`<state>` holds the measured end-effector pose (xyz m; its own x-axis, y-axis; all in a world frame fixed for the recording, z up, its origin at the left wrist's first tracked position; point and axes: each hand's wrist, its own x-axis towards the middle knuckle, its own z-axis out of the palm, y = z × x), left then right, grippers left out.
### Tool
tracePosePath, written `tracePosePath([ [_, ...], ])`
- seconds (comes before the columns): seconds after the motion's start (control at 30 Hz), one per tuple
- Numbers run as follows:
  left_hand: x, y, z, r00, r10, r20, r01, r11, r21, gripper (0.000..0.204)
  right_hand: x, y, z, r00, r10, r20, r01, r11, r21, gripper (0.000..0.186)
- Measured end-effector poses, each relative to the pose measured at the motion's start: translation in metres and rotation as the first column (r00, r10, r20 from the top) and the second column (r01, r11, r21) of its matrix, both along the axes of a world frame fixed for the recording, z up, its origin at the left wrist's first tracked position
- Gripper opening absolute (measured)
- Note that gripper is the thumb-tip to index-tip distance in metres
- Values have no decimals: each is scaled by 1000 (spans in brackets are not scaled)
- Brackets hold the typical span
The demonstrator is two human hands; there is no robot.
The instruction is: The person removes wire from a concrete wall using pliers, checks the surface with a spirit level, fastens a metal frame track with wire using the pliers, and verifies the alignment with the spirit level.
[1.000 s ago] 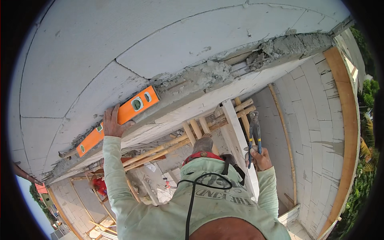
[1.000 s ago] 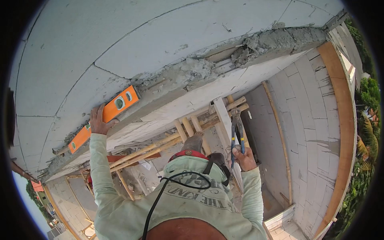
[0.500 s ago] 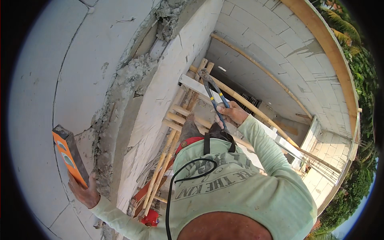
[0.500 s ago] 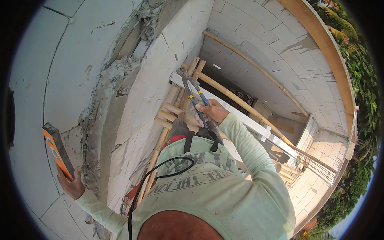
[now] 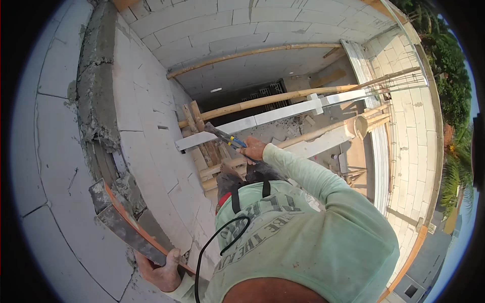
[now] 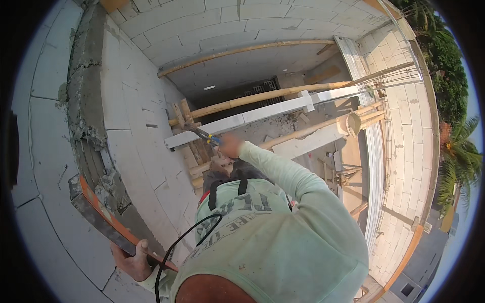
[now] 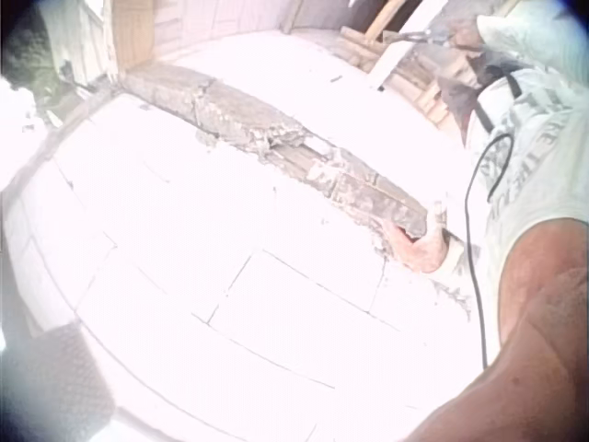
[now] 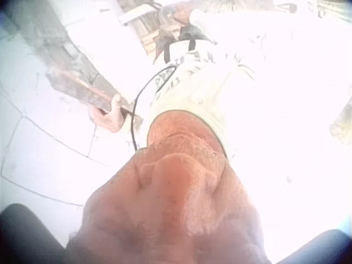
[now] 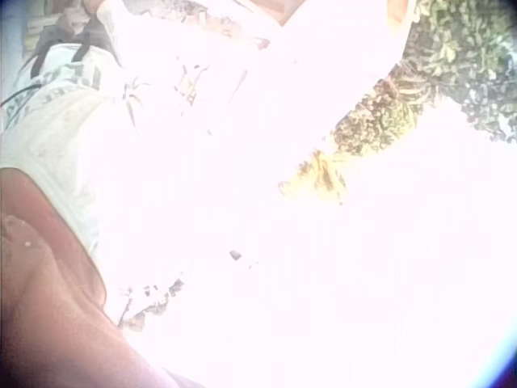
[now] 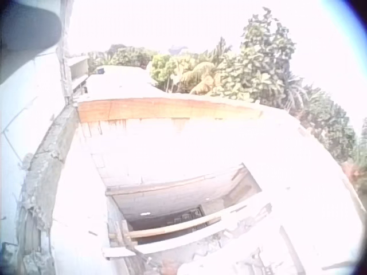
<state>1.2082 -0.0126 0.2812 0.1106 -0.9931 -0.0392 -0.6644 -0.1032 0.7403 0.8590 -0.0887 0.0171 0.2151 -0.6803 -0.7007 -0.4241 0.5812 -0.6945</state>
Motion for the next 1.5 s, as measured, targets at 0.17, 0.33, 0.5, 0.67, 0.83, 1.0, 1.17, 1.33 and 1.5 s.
tracePosePath([
  [0.17,-35,-48,-6,973,-173,-151,165,984,-65,60,-51,76,-38,903,-423,-72,429,895,120,39],
  [0.33,-62,-96,-39,942,-220,-254,189,972,-142,64,-90,163,-53,743,-551,-380,630,767,120,33],
  [0.5,-99,-115,-66,900,-331,-282,250,924,-289,61,-103,256,-97,560,-704,-437,811,573,118,32],
  [0.67,-133,-114,-76,913,-300,-276,169,895,-412,58,-120,332,-172,737,-498,-456,648,712,270,26],
  [0.83,-177,-109,-79,889,-312,-337,152,892,-425,50,-149,365,-216,759,-282,-587,536,783,316,22],
  [1.0,-225,-106,-90,849,-391,-356,187,852,-489,48,-195,333,-142,503,-602,-620,864,340,372,26],
  [1.17,-273,-105,-95,801,-450,-394,238,844,-481,60,-225,352,-145,650,-489,-582,721,639,268,31],
  [1.33,-304,-118,-104,717,-552,-425,355,814,-459,72,-224,378,-158,593,-522,-612,798,482,362,31],
  [1.5,-332,-129,-116,621,-559,-550,414,829,-375,72,-175,418,-191,597,-584,-550,745,657,112,30],
])
